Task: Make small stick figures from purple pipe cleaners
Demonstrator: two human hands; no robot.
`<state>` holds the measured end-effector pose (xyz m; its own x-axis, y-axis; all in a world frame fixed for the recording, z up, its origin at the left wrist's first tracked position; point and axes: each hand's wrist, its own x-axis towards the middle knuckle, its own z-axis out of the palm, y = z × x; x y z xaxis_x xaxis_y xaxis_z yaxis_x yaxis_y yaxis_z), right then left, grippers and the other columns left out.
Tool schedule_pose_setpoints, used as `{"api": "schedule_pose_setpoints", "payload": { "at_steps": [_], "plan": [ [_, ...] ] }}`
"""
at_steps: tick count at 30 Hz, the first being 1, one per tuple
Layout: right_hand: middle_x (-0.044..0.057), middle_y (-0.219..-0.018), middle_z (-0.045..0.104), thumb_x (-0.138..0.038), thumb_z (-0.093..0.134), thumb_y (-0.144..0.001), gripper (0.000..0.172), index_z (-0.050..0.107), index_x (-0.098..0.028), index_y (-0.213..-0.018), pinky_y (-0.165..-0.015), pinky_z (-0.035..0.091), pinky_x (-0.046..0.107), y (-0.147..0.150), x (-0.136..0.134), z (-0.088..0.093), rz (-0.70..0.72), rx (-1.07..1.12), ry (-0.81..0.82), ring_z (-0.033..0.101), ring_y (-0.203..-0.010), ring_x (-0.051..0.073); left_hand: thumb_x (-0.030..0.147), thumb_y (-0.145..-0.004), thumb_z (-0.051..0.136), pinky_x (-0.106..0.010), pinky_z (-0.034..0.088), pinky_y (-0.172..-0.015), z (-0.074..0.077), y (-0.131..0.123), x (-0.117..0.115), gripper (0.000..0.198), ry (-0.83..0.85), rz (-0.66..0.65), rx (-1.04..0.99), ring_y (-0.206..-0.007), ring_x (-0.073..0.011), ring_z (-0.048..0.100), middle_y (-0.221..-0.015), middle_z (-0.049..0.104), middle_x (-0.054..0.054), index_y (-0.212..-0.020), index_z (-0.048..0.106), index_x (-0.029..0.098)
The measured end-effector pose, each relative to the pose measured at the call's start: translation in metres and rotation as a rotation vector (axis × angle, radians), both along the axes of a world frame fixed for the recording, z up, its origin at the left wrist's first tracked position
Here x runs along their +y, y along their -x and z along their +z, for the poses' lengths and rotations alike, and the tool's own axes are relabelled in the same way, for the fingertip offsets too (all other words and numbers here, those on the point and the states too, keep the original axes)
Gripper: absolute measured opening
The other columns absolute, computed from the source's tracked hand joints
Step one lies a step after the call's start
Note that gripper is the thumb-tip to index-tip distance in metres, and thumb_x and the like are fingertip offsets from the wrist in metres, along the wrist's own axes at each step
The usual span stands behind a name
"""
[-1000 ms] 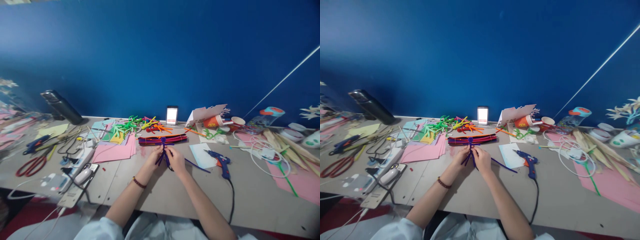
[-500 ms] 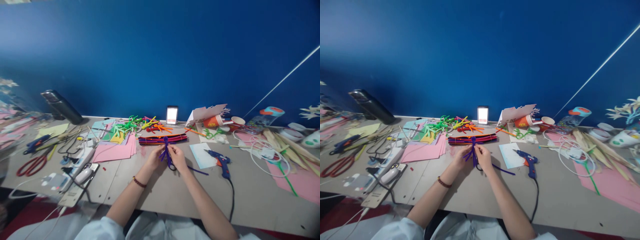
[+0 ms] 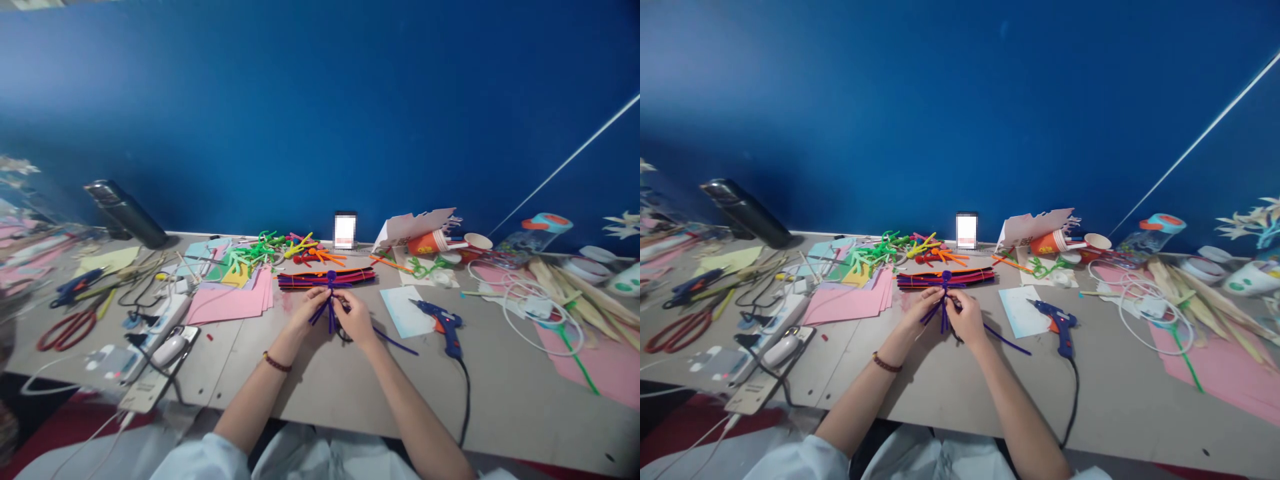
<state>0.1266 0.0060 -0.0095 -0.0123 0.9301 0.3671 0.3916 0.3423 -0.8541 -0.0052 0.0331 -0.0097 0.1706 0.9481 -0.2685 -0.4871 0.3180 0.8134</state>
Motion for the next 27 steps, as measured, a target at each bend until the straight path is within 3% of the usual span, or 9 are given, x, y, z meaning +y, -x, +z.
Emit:
{"api": "schedule_pose_setpoints", "payload": {
  "at_steps": [6,11,15,21,27],
  "plan": [
    [0.005,-0.082,0.069,-0.034,0.053,-0.082,0.019,0.064,-0.018,-0.086,-0.069,0.050,0.028,-0.0014,0.0029,-0.0036,-0.062,0.104,0.060,0.063,-0.071,0.018,0.028,-0.053,0.084,-0.018,0.042,-0.058,-0.0044,-0.0014,-0.0012,0.028,0.004,0.020,-0.015,-0.059,-0.0079,0.058,-0.068,0.067,0.000,-0.073,0.068,0.015],
    [0.005,-0.083,0.069,-0.032,0.054,-0.083,0.017,0.065,-0.020,-0.083,-0.075,0.047,0.030,-0.0043,0.0033,-0.0037,-0.088,0.004,-0.016,0.063,-0.079,0.019,0.031,-0.051,0.084,-0.018,0.037,-0.051,-0.0072,-0.0008,0.0002,0.030,-0.021,0.057,0.092,-0.052,-0.0061,0.053,-0.063,0.064,0.001,-0.071,0.069,0.015],
    [0.006,-0.085,0.067,-0.032,0.053,-0.083,0.018,0.065,-0.019,-0.083,-0.075,0.046,0.030,-0.0050,0.0038,-0.0019,-0.067,0.048,-0.029,0.061,-0.081,0.019,0.030,-0.053,0.083,-0.018,0.037,-0.051,-0.0100,0.0005,0.0008,0.026,-0.048,0.069,0.100,-0.051,-0.0051,0.051,-0.063,0.064,0.001,-0.069,0.069,0.015],
    [0.003,-0.073,0.064,-0.043,0.061,-0.074,0.027,0.064,-0.017,-0.079,-0.062,0.044,0.027,-0.0025,0.0063,-0.0009,-0.027,0.355,0.245,0.056,-0.065,0.016,0.029,-0.059,0.080,-0.020,0.041,-0.055,-0.0064,-0.0039,-0.0048,0.022,-0.013,0.013,-0.030,-0.055,-0.0087,0.056,-0.064,0.065,-0.001,-0.071,0.068,0.014],
    [-0.004,-0.058,0.055,-0.048,0.072,-0.060,0.035,0.066,-0.017,-0.076,-0.043,0.028,0.021,0.0002,0.0093,-0.0028,0.034,0.657,0.490,0.039,-0.045,0.007,0.033,-0.058,0.079,-0.024,0.045,-0.057,-0.0015,-0.0085,-0.0080,0.027,0.007,-0.057,-0.077,-0.059,-0.0137,0.061,-0.067,0.068,-0.005,-0.075,0.071,0.013]
  ]
}}
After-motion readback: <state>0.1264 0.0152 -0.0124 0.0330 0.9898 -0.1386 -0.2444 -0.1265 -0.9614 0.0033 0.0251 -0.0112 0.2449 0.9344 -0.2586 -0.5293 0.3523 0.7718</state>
